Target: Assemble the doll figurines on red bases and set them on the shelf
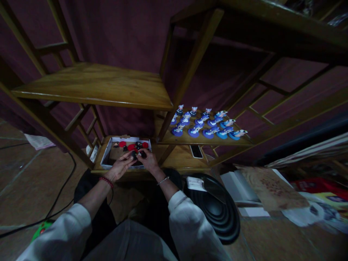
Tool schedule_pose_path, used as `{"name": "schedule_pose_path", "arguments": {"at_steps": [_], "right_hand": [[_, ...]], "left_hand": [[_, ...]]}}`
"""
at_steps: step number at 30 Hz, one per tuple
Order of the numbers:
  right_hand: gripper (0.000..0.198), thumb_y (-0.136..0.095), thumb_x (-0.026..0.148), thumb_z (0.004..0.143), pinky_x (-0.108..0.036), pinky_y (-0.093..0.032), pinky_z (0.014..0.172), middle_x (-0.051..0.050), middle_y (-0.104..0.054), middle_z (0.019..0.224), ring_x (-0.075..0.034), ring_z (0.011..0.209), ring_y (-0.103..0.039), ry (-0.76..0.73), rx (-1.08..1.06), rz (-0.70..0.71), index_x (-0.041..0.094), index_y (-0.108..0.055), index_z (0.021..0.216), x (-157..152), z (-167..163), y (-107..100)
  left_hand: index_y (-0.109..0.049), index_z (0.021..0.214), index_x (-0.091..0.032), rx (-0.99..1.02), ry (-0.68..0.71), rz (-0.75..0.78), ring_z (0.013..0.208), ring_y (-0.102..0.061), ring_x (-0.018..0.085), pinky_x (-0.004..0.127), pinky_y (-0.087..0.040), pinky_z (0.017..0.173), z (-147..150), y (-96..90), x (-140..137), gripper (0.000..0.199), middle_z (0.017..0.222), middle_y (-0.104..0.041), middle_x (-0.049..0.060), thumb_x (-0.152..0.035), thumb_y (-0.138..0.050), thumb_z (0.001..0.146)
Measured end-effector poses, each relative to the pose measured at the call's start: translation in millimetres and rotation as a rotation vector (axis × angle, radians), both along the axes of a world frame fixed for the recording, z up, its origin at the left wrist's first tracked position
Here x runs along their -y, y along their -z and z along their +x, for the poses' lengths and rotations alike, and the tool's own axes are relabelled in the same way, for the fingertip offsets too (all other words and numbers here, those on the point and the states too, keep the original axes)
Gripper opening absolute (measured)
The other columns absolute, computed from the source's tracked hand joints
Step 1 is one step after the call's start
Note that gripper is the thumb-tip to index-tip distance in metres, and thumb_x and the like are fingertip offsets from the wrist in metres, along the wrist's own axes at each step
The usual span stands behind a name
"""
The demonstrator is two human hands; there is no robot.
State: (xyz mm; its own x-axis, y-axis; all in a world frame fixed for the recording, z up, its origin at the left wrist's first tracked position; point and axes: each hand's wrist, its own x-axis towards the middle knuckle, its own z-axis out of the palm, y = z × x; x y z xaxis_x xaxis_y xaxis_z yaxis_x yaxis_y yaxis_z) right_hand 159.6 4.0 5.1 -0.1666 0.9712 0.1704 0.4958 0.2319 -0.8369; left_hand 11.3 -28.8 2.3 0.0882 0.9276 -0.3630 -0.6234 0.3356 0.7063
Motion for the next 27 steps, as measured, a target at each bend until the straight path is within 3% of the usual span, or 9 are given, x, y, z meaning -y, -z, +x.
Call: {"name": "schedule_pose_path", "arguments": {"at_steps": [17, 27], "right_hand": [[0.019, -0.051, 0.019, 0.08, -0.027, -0.042, 0.084, -0.004, -0.063, 0.094, -0.016, 0.091, -0.056, -0.315, 0.207, 0.2, 0.022, -0.058, 0.098, -1, 6, -19], [0.017, -0.052, 0.018, 0.078, -0.026, -0.044, 0.079, -0.004, -0.064, 0.088, -0.015, 0.084, -0.058, -0.254, 0.24, 0.202, 0.021, -0.06, 0.093, -2, 1, -20]], "left_hand": [[-0.069, 0.086, -0.012, -0.014, 0.037, -0.017, 0.101, -0.059, 0.021, 0.038, -0.045, 0.096, 0, -5.1, 3, 0.021, 0.097, -0.069, 0.006, -0.007, -0.068, 0.065], [-0.068, 0.088, -0.012, -0.04, 0.026, -0.023, 0.104, -0.058, 0.023, 0.036, -0.047, 0.092, 0, -3.5, 1, 0.025, 0.1, -0.068, 0.008, -0.009, -0.071, 0.063]]}}
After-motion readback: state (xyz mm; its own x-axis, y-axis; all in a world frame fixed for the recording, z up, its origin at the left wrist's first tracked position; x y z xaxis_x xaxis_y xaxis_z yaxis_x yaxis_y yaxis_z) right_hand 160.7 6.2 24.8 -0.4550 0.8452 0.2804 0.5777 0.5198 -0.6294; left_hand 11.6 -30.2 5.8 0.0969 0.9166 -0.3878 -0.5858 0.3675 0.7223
